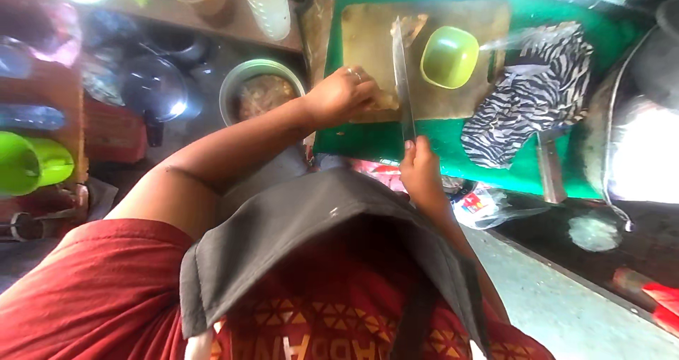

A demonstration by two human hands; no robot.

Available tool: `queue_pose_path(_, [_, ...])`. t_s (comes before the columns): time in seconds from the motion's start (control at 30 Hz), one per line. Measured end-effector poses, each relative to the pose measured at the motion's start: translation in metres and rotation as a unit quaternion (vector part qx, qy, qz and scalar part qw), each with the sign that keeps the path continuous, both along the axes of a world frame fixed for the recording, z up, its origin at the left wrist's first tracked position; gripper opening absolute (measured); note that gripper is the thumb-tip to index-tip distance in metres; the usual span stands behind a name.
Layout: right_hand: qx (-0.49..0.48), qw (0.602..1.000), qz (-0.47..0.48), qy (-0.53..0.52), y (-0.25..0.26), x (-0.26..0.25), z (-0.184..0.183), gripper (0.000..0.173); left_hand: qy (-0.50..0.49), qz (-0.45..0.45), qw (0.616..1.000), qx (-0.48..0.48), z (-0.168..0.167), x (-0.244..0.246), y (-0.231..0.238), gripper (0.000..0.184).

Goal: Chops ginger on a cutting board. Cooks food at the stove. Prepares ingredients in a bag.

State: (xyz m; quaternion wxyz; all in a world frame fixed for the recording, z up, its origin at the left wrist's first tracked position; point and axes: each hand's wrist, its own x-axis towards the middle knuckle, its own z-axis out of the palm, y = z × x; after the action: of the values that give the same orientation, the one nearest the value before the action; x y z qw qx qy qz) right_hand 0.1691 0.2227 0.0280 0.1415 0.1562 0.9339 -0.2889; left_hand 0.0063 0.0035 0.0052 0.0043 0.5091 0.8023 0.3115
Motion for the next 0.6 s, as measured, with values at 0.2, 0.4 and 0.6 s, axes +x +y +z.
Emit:
queue_pose_path(0.2, [-0.017, 1.0, -0.004, 0.003, -0.006, 0.006, 0.0, 0.031, -0.016, -0.02, 0.998, -0.059, -0.005, -0.009, 0.01, 0.017])
queue_pose_path(0.4, [0.0, 1.0, -0.001, -0.009, -0.013, 0.016, 0.011, 0.035, -0.023, 0.01, 1.0, -0.01, -0.005, -0.002, 0.009, 0.03])
queue_pose_path(0.6, [0.077, 0.994, 0.044, 0.07, -0.014, 0.038, 0.008, 0.033, 0.007, 0.033, 0.997, 0.072, -0.02, -0.001, 0.01, 0.016])
